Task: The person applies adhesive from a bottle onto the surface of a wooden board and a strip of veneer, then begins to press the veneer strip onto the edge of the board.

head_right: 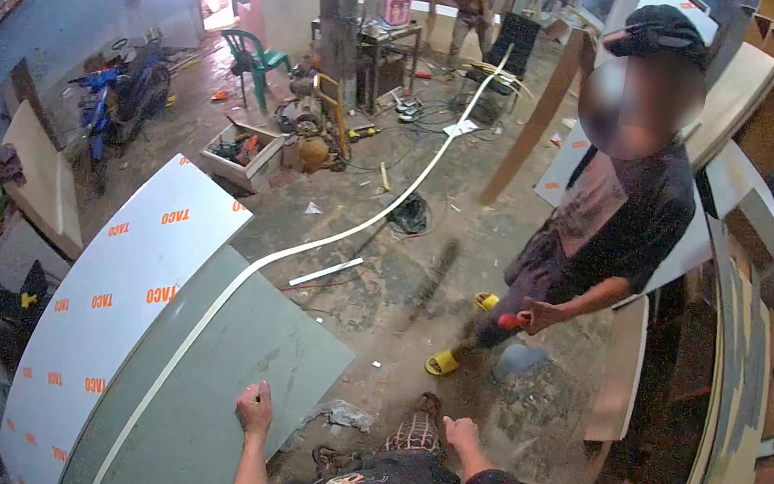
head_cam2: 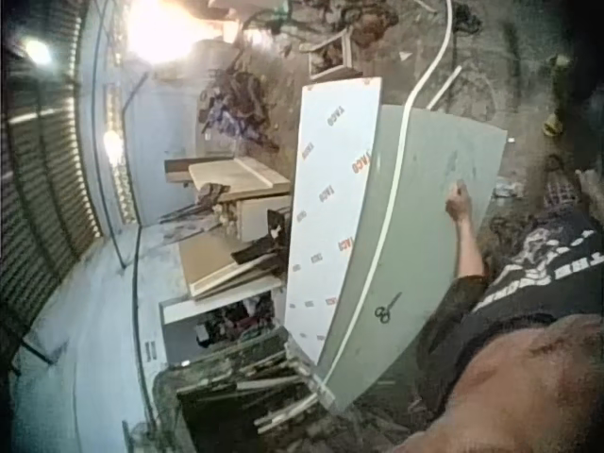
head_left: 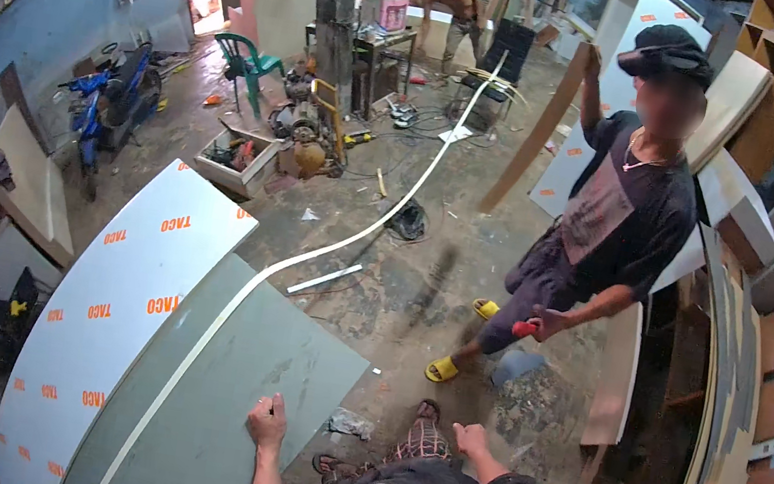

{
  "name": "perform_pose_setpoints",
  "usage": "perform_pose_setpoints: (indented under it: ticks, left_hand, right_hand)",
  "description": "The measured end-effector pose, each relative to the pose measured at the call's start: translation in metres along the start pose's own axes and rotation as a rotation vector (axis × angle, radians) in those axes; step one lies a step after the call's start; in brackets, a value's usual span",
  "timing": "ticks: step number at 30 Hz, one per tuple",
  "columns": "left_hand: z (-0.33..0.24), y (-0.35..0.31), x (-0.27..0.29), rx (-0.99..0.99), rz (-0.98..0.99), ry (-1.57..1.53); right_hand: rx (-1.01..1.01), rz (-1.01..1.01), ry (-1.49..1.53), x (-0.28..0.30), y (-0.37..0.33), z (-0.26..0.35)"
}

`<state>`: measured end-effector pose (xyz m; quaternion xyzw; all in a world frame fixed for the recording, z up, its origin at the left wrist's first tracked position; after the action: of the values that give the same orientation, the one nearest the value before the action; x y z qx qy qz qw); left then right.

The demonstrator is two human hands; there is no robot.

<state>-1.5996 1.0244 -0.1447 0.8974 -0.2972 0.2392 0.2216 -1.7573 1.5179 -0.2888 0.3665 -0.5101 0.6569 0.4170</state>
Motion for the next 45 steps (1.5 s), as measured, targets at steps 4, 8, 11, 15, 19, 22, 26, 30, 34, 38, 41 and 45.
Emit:
perform_pose_setpoints:
  ticks: [4,8,11,15,19,22,26,30,34,38,41,45]
  left_hand:
    - [0.001,0.002,-0.012,0.028,-0.027,0.174]
    - [-0.012,0.013,-0.026,0.236,-0.225,0.299]
    - [-0.022,0.007,-0.041,0.364,-0.411,0.323]
    - [-0.015,-0.004,-0.065,0.463,-0.463,0.347]
    - [-0.022,-0.003,-0.09,0.426,-0.481,0.376]
    - [-0.046,0.011,-0.095,0.451,-0.474,0.437]
    - [-0.049,0.022,-0.109,0.5,-0.488,0.447]
    - [-0.039,0.015,-0.096,0.521,-0.512,0.559]
    - [-0.03,0.015,-0.106,0.586,-0.49,0.573]
    - [-0.014,0.002,-0.091,0.789,-0.528,0.648]
    - [-0.004,0.016,-0.087,0.95,-0.591,0.63]
    - [-0.035,0.06,-0.093,1.167,-0.715,0.617]
  right_hand:
    - [0.011,0.086,0.054,-0.006,0.043,-0.023]
    - [0.102,0.114,0.233,0.022,0.087,-0.049]
    - [-0.006,0.321,0.406,0.019,0.114,-0.105]
    - [0.032,0.371,0.265,0.05,0.142,-0.173]
    - [0.001,0.536,0.269,0.088,0.167,-0.201]
    - [-0.075,0.564,0.23,0.086,0.18,-0.213]
    - [-0.157,0.37,0.217,0.055,0.22,-0.25]
    - [-0.18,0.504,0.407,0.038,0.232,-0.172]
    - [0.161,0.378,0.324,0.087,0.272,-0.091]
    - [0.129,0.451,0.157,0.131,0.336,-0.033]
    - [0.206,0.266,0.214,0.172,0.39,0.005]
    - [0.113,0.36,0.222,0.19,0.458,0.031]
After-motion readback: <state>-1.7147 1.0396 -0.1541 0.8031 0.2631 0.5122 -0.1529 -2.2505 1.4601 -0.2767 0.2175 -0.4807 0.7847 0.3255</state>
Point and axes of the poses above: each hand's wrist, its own y-axis towards the middle knuckle, its own x-axis out of the back of the hand, z = x × y, the point moved 6 cm from there along y, towards the middle knuckle, and after that the axes turned 10 degrees about -y, right-handed, at the moved point
